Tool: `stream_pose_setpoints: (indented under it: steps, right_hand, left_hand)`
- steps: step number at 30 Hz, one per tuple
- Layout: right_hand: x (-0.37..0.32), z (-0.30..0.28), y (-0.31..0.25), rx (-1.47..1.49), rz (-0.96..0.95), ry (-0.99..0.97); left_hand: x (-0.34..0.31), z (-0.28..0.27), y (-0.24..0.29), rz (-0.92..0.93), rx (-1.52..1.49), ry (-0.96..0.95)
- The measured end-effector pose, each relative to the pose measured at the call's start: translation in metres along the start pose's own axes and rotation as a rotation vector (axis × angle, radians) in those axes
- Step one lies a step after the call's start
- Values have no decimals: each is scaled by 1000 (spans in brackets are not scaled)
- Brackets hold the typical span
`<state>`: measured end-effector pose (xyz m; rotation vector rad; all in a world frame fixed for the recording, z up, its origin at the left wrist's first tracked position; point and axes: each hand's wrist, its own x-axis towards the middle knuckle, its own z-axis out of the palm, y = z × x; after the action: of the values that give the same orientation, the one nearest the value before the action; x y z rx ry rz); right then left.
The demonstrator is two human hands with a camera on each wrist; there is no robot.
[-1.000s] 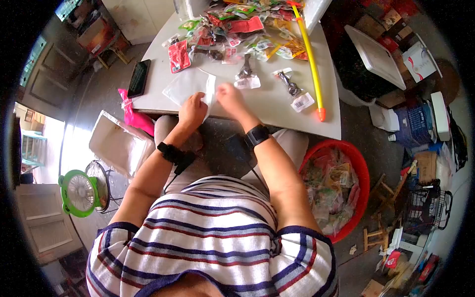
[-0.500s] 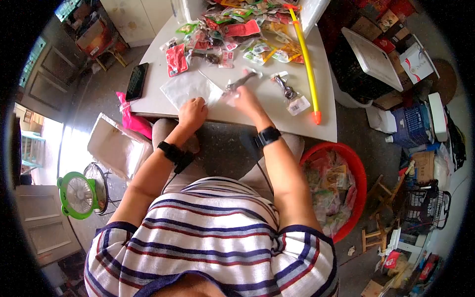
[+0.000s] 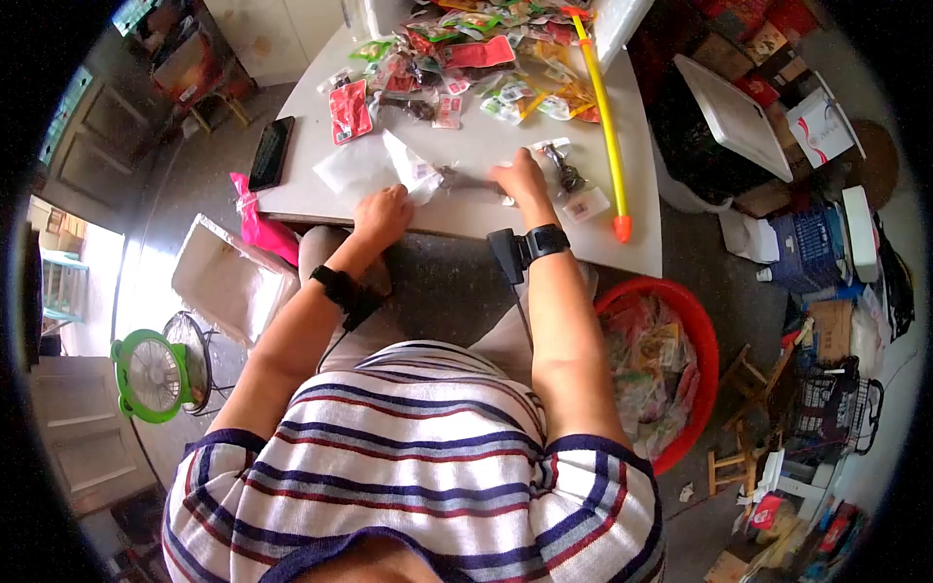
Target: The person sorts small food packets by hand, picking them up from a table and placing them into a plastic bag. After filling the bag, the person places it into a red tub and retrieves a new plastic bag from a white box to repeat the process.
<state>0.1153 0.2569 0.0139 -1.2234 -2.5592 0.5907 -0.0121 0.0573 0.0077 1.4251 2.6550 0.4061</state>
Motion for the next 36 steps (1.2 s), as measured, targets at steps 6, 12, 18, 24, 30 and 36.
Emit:
stream_pose_setpoints:
  steps: [6,12,18,24,30,36]
  right_hand:
    - [-26,6,19,1349,271,-402]
    - [-88,-7,9,1599,224,-50]
    - [-110,-29,4,1569,164,-88]
    - [-107,-20,-6,1490,235,-238]
    - [-99,-24,0,1431,152,-397]
    - [-91,7,-10,1679,259,-229]
  left_hand:
    - [2,-5,3,-26,8,-40]
    - [5,-4,-3,-75,-198,-57]
    - [11,8,0,-45,-299,-17]
    - [6,6,9,-96,-395,32]
    - [3,1,8,-160,-520,84]
    - [-1,8,11,-32,-443,130]
